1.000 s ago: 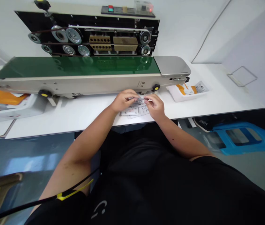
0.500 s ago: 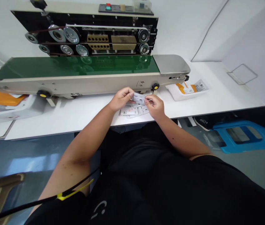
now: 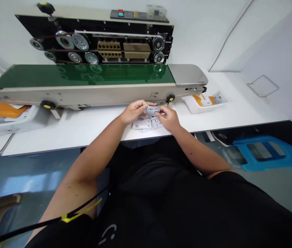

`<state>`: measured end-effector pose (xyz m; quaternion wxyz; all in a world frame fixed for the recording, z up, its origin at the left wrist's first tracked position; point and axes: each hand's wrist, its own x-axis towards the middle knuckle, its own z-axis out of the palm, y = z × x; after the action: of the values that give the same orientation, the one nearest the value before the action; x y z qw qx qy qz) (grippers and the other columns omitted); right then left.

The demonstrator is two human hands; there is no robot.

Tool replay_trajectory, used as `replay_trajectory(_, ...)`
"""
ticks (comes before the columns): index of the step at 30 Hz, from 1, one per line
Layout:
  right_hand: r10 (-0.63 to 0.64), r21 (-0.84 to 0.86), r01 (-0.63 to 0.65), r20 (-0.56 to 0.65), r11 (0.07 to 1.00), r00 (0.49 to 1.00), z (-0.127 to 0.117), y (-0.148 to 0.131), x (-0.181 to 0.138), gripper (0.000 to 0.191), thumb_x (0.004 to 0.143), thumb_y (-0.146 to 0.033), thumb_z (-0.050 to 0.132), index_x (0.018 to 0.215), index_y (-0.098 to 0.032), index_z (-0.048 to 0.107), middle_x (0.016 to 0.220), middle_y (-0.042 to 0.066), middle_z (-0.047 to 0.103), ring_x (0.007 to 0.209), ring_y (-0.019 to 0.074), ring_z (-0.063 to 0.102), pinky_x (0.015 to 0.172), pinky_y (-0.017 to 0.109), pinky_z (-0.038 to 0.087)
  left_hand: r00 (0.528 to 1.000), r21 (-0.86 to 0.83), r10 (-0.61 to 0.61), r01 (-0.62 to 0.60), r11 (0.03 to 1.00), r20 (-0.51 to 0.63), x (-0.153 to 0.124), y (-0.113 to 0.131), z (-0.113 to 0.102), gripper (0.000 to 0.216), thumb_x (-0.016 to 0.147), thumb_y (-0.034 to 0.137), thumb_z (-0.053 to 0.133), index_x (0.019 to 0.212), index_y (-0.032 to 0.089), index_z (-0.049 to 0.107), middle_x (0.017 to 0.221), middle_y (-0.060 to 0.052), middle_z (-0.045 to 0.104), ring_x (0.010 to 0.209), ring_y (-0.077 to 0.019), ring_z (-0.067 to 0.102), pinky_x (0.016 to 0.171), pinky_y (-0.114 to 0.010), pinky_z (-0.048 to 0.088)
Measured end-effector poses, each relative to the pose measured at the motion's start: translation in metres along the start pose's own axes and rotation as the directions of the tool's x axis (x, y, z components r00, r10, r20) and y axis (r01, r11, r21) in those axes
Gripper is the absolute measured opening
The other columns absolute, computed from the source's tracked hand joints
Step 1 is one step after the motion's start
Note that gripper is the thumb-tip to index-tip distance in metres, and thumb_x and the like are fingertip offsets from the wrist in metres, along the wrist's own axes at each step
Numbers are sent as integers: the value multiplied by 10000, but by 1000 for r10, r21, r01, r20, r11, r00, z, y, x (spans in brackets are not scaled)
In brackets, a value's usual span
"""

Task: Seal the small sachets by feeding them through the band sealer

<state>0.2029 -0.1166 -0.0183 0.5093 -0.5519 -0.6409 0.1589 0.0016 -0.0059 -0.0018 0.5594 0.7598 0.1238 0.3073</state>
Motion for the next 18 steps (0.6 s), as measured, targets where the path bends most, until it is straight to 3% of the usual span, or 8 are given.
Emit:
replay_trajectory(4, 15, 89, -15, 6, 996, 1000, -36, -5, 43, 321, 963, -550, 681, 1095, -257, 684, 950, 44, 737, 773, 185, 704, 606, 307, 587, 986, 359, 126, -79, 930, -108, 2, -7, -5, 442, 1066, 581, 480, 1075, 186, 678, 1200, -130, 754, 1024, -226, 731, 826, -352, 604)
replay_trajectory(6, 62, 172, -51, -63, 984, 996, -62, -7, 80, 392, 978, -619, 650, 1131, -258, 638, 887, 29, 707, 683, 140, 679, 535, 242, 528, 988, 587, 152, -115, 801, -14, 2, -10, -5, 390, 1031, 545, 549, 1112, 200, 712, 1123, -109, 762, 1043, -255, 714, 888, -382, 573)
replay_trajectory(8, 102, 213, -71, -137, 974, 985, -86, -3, 122, 412, 991, -635, 624, 1110, -241, 616, 837, 17, 672, 634, 99, 652, 511, 189, 471, 985, 713, 139, -173, 679, 106, 2, -11, -3, 358, 997, 511, 601, 1137, 204, 719, 1115, -108, 758, 1065, -277, 700, 913, -394, 548)
replay_trajectory(12, 225, 317, -159, -183, 935, 957, -114, 18, 193, 327, 998, -513, 667, 912, -204, 608, 704, -10, 580, 539, 66, 560, 452, 152, 399, 980, 775, 140, -200, 600, 144, 1, -9, -3, 345, 1008, 477, 571, 1171, 203, 702, 1142, -114, 751, 1065, -282, 689, 884, -388, 530)
replay_trajectory(18, 347, 400, -339, 56, 851, 936, -107, 33, 234, 297, 881, -177, 768, 701, -198, 533, 586, -29, 468, 489, 76, 440, 388, 165, 331, 983, 781, 146, -174, 600, 108, -1, -7, -9, 317, 1014, 465, 568, 1155, 211, 696, 1115, -97, 748, 1039, -257, 687, 842, -356, 515)
